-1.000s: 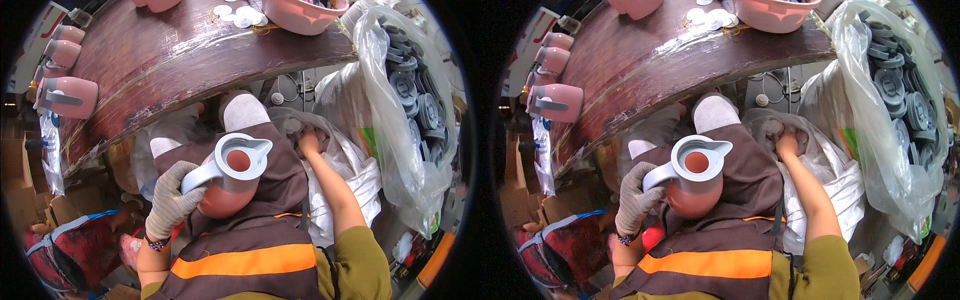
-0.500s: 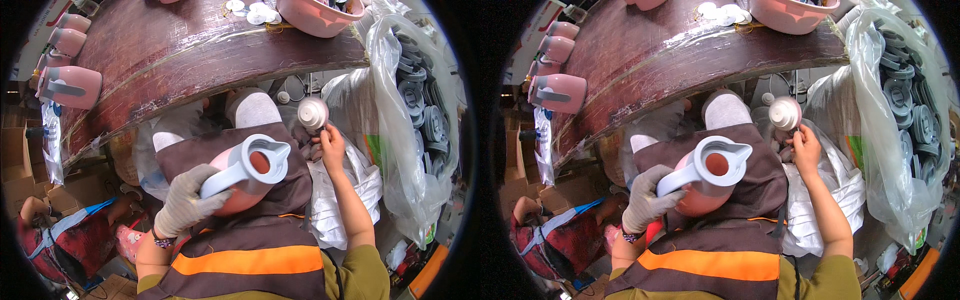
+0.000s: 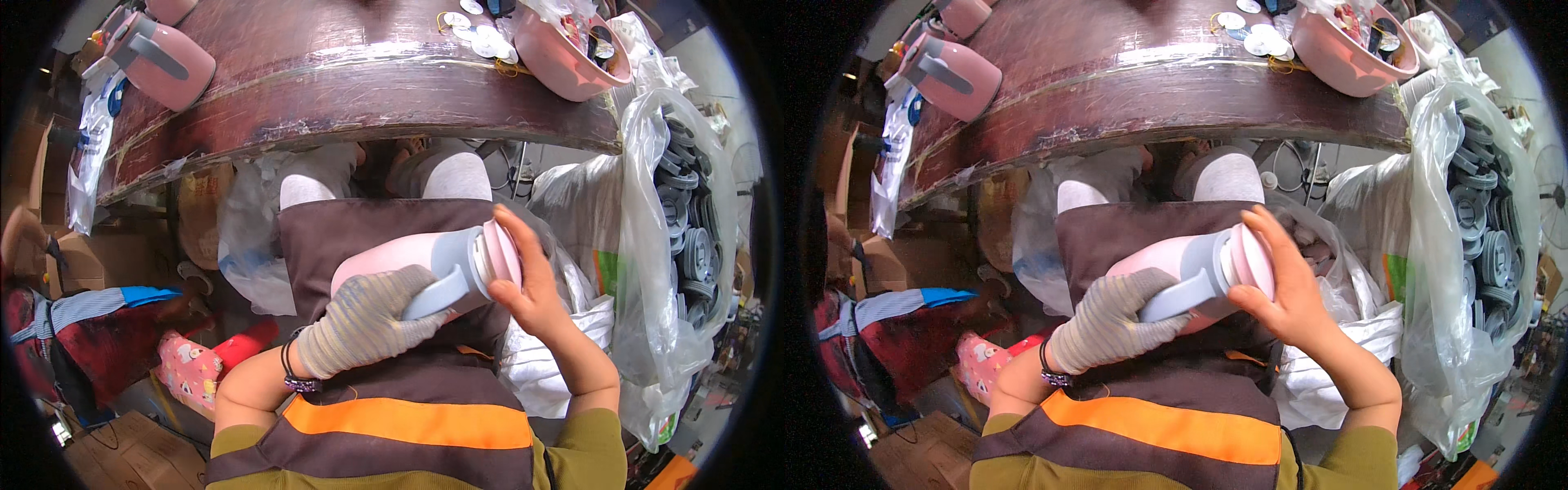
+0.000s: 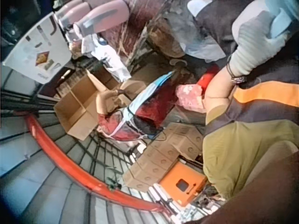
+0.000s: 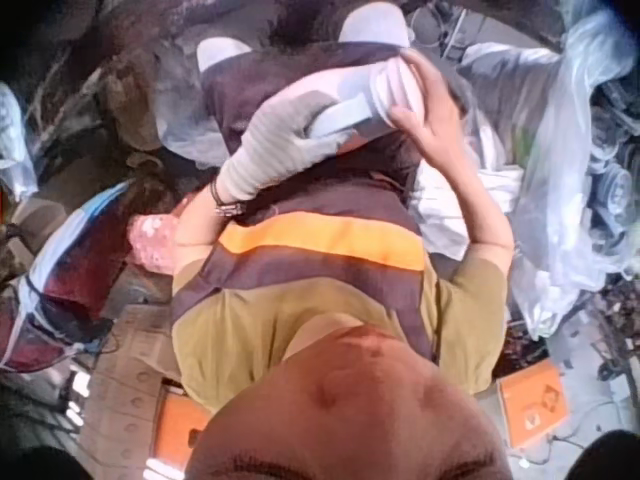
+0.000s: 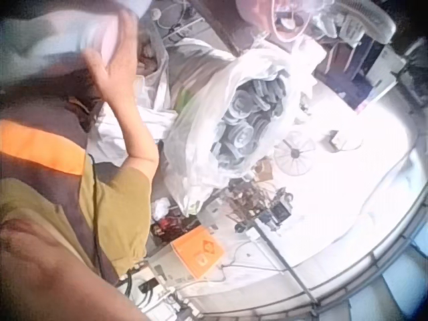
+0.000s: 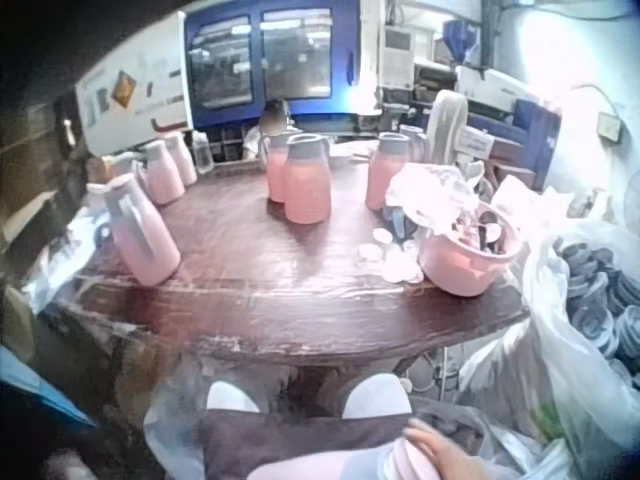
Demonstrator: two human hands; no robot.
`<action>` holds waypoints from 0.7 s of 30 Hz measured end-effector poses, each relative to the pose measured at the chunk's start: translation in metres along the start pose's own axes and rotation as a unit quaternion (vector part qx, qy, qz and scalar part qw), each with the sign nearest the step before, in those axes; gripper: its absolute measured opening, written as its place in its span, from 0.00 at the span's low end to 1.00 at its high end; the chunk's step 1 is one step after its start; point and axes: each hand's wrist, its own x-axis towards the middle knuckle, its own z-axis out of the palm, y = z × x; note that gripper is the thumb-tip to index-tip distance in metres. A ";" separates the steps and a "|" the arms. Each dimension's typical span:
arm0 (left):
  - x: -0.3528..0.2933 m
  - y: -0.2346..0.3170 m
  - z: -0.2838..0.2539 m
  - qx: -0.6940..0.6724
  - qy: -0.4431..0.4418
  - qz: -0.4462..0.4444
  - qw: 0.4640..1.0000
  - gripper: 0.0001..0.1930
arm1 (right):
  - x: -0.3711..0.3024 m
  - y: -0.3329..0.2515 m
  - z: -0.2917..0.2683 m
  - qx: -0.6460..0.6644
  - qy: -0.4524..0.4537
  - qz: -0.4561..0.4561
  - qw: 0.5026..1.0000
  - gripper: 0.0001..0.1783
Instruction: The person assembles pink pitchers by attaching grey lids and securing them with rubber bands. The person picks up a pitcher, places a lid on top, and then wraps a rubber band around the lid and pitcher body to hold it in place.
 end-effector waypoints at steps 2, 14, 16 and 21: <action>-0.002 -0.004 -0.001 -0.006 -0.005 -0.003 1.000 0.19 | 0.005 0.005 0.008 -0.047 0.000 -0.040 0.998 0.42; 0.002 -0.023 -0.020 -0.016 -0.056 0.051 0.997 0.18 | 0.020 0.023 0.010 -0.113 -0.038 -0.305 0.945 0.36; 0.016 -0.040 -0.036 -0.076 -0.076 0.068 0.992 0.18 | 0.026 0.018 0.012 -0.089 -0.056 -0.393 0.913 0.29; 0.059 -0.091 -0.017 -0.180 -0.068 0.058 0.980 0.16 | 0.040 -0.025 0.028 -0.057 -0.116 -0.541 0.831 0.17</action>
